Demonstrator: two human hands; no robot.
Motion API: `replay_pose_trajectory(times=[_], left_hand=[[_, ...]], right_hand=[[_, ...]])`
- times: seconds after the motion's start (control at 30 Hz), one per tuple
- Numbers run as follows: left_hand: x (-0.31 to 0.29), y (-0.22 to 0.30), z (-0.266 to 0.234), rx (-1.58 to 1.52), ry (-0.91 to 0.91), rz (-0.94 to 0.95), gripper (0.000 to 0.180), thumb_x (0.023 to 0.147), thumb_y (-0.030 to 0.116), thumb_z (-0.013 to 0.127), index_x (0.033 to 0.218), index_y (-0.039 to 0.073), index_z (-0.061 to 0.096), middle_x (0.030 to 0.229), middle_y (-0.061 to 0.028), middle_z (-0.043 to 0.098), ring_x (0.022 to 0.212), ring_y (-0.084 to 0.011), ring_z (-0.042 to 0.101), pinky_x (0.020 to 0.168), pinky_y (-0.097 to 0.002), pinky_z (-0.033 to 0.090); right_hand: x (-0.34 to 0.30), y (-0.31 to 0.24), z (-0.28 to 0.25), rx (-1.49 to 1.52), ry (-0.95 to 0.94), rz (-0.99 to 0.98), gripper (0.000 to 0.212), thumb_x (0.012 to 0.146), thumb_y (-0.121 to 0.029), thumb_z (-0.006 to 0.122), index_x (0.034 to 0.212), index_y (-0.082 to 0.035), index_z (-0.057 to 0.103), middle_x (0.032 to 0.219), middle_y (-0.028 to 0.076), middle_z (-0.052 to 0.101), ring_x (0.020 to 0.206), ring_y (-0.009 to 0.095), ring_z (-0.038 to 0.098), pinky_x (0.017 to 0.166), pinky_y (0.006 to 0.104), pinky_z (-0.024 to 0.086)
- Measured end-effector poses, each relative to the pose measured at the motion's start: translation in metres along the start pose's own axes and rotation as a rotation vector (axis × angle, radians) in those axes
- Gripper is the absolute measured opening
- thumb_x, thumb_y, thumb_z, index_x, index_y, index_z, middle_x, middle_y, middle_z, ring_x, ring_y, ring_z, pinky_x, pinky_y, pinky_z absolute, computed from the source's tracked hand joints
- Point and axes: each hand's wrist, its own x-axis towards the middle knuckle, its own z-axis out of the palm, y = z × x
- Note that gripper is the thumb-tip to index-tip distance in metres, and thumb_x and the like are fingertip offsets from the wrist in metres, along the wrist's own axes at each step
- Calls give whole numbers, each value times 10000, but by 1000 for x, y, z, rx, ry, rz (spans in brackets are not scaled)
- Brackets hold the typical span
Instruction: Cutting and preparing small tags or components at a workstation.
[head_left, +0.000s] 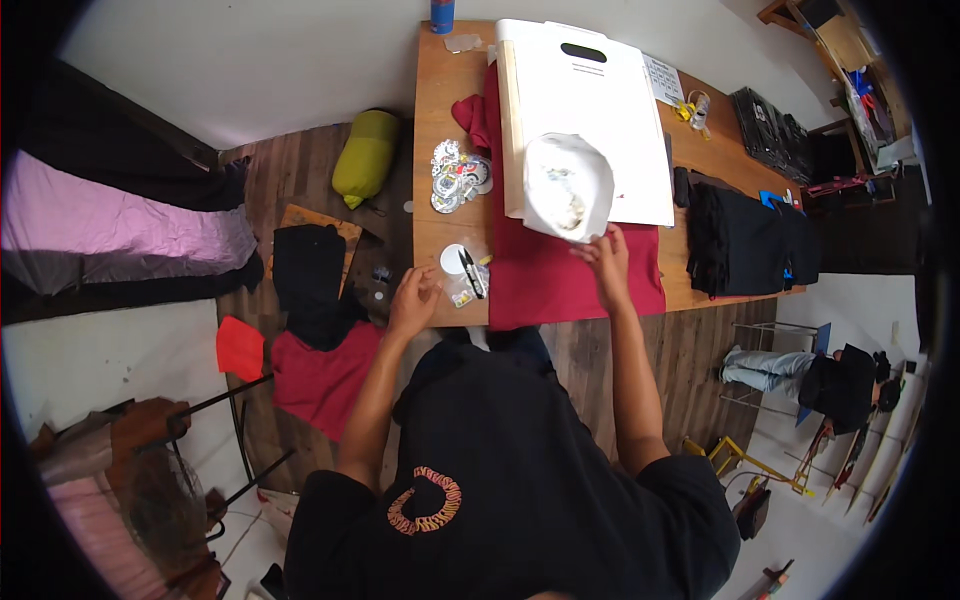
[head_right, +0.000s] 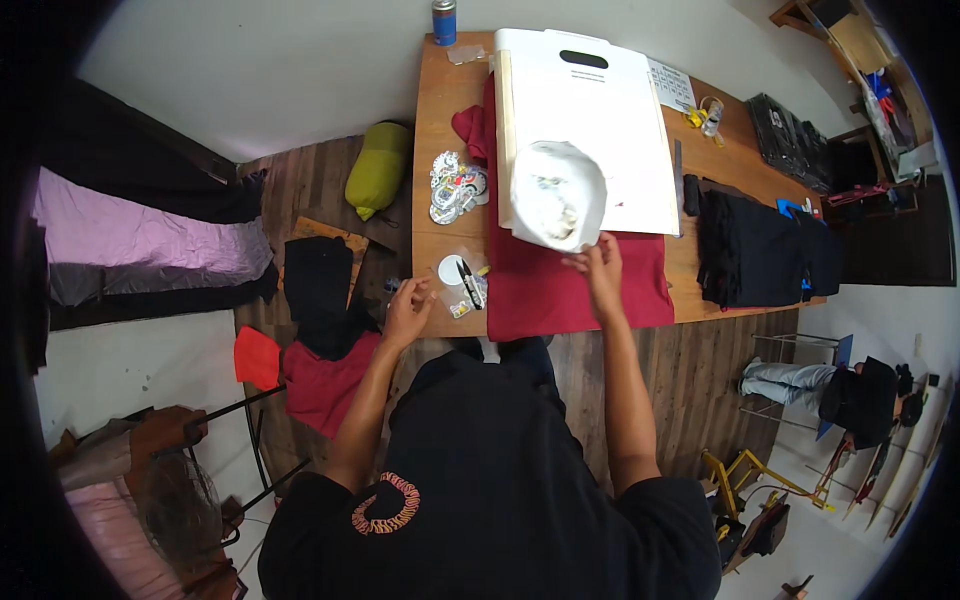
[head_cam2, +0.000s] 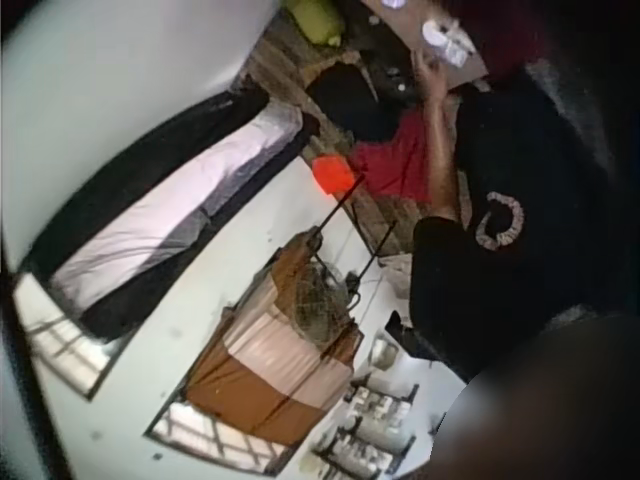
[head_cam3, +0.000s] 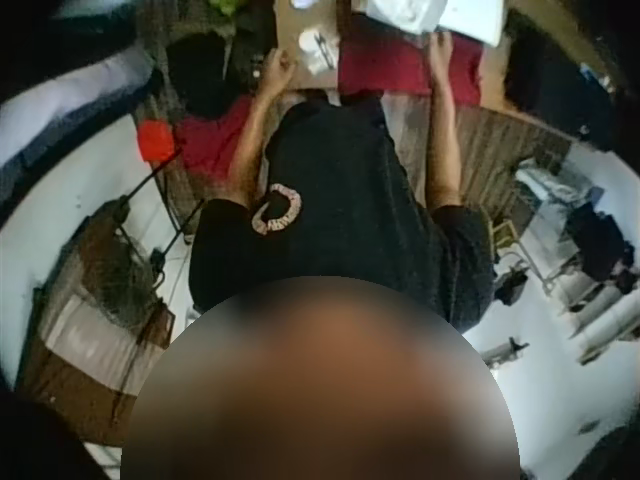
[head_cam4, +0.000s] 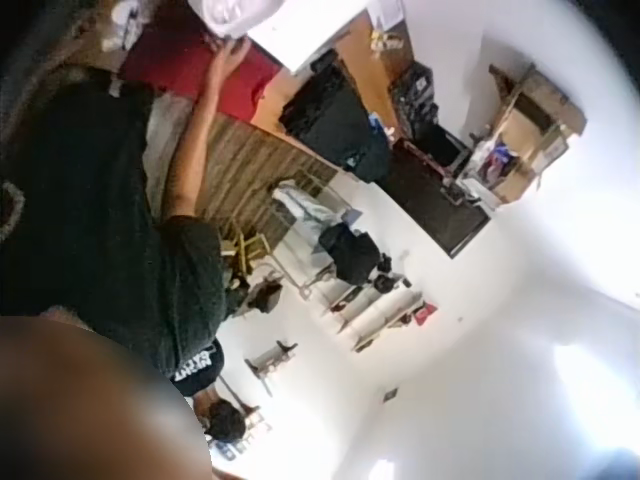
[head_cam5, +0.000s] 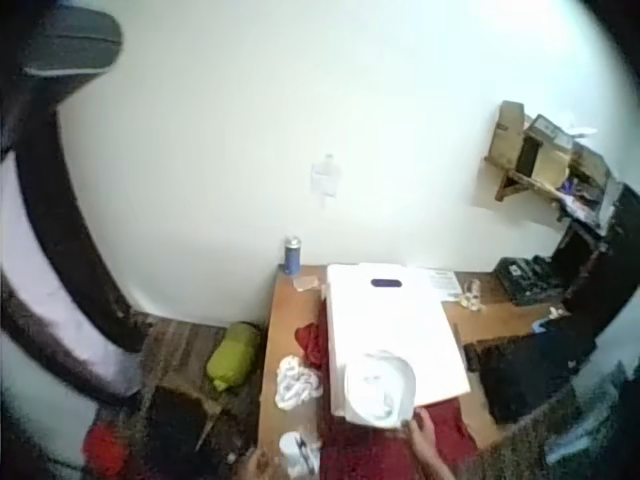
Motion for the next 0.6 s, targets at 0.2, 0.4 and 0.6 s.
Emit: replay_pose_trajectory(times=[0.2,0.4,0.6], left_hand=[[-10,-2,12,4,-180,-82,306,826,170,664,1107,71,596,1059,-126,601,956,-285,632,795,-364,506],[-26,-25,25,55,-177,0,338,824,191,650,1139,91,585,1087,-140,578,979,-349,595,830,-408,494],[-49,-26,33,348,-277,110,507,825,220,650,1305,161,499,1124,-147,505,1061,-353,532,866,-435,467]], right_hand=[[24,3,-32,-109,164,-99,404,972,-245,506,1259,14,387,1104,165,548,890,241,642,773,346,545],[-13,152,-28,-496,129,-446,207,965,-231,532,1102,-75,529,953,11,576,697,105,564,575,236,484],[-30,172,84,-1015,-257,77,308,854,-308,661,929,-29,553,811,166,649,770,303,659,626,397,517]])
